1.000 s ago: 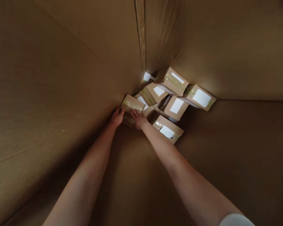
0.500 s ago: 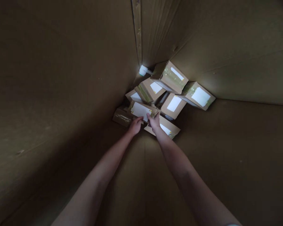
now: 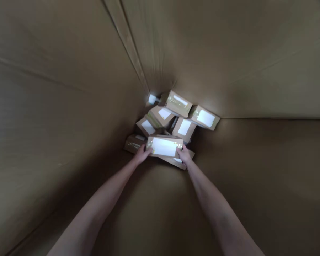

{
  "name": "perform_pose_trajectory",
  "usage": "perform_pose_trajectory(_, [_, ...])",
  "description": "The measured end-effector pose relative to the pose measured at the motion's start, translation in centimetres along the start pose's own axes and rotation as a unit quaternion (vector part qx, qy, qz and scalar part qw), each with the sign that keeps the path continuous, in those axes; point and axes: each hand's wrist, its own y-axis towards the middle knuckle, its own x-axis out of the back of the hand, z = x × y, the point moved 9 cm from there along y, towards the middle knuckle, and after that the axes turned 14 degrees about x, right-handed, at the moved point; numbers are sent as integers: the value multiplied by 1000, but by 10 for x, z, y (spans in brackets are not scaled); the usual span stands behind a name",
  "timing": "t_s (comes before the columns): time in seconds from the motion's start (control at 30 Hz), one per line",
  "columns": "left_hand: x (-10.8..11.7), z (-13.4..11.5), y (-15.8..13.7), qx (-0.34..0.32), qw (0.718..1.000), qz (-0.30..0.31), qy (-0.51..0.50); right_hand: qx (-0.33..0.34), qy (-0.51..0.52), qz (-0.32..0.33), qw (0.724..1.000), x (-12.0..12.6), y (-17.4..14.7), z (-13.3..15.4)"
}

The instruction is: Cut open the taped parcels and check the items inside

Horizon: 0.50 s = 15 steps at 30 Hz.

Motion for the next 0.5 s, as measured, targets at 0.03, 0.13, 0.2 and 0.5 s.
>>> perform_pose_trajectory(0.03, [11, -11, -25, -13, 1000, -3, 13, 16, 3, 6, 1000, 8, -13, 19])
perform_pose_trajectory(0.13, [51, -55, -107, -64, 993, -29, 99, 64, 47, -3, 997, 31, -68, 85])
perform_pose_trajectory(0.2, [76, -88, -166, -104, 982, -53, 145, 113, 78, -29, 990, 51, -114, 131])
perform_pose_trajectory(0.5, [104, -152, -447, -280, 955, -46, 84, 341, 132, -90, 926, 187, -345, 253])
